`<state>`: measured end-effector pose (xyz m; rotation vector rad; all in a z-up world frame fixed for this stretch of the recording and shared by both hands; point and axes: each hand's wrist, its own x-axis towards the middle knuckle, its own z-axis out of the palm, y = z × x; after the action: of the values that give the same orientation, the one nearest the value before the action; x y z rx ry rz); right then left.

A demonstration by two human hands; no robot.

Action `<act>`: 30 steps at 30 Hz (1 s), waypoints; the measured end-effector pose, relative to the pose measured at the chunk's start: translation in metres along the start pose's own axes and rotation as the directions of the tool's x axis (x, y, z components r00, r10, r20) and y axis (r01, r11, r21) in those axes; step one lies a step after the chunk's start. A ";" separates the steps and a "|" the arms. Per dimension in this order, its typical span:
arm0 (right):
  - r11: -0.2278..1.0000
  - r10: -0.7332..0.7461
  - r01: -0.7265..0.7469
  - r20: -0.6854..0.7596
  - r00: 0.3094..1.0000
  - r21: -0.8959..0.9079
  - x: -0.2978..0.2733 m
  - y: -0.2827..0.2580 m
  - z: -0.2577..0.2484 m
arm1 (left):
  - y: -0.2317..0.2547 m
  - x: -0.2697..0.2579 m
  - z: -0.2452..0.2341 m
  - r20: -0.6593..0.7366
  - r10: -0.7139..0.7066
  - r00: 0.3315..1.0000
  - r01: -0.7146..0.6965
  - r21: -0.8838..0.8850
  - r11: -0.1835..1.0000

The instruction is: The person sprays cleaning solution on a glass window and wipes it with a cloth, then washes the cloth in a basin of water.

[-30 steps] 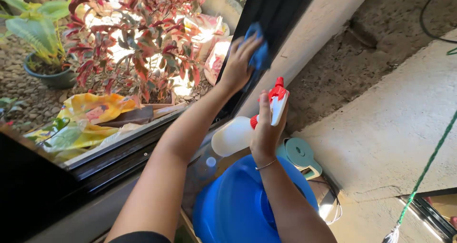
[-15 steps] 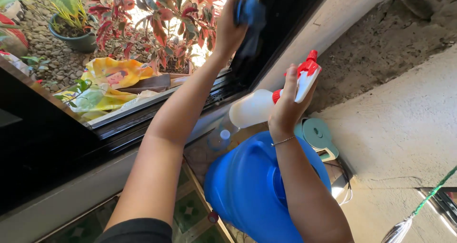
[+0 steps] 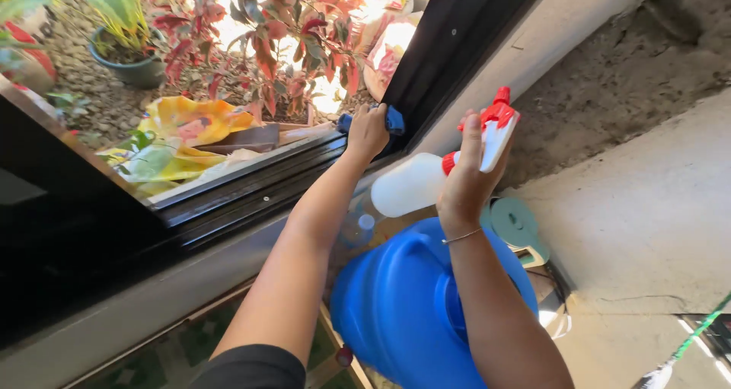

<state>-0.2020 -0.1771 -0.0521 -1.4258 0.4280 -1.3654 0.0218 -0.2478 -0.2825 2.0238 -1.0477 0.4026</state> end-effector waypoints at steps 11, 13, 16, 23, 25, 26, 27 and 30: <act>0.996 0.008 0.000 0.086 0.996 -0.095 -0.008 0.006 -0.010 | 0.001 -0.026 -0.091 0.419 0.023 0.908 -0.103 0.169 0.980; 0.995 0.040 -0.034 0.063 0.997 -0.097 -0.002 0.017 -0.017 | -0.013 -0.027 -0.117 0.516 -0.027 0.856 -0.085 0.193 0.978; 0.994 0.065 -0.063 0.018 0.998 -0.087 0.004 0.022 -0.024 | -0.050 -0.023 -0.151 0.703 -0.169 0.691 -0.109 0.332 0.937; 1.000 0.006 -0.007 -0.045 0.999 -0.023 0.019 0.012 -0.033 | -0.089 0.055 -0.232 0.843 -0.269 0.465 -0.055 0.331 0.942; 1.000 0.000 -0.002 -0.057 0.998 -0.026 0.026 0.019 -0.047 | -0.044 0.065 -0.220 0.788 -0.234 0.569 0.062 0.243 0.968; 1.000 -0.007 0.005 -0.069 0.998 -0.022 0.030 0.022 -0.052 | -0.022 0.070 -0.216 0.711 -0.218 0.669 0.166 0.143 0.976; 1.000 -0.006 0.005 -0.059 0.998 -0.021 0.031 0.021 -0.051 | -0.035 0.059 -0.167 0.706 -0.224 0.671 0.174 0.143 0.974; 1.000 -0.019 0.020 -0.090 0.996 0.008 0.031 0.018 -0.049 | -0.013 0.034 -0.070 0.574 -0.045 0.818 0.093 -0.054 0.994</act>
<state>-0.2289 -0.2308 -0.0630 -1.3680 0.4669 -1.4500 0.0586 -0.2078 -0.2257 2.1524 -1.3099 -0.3174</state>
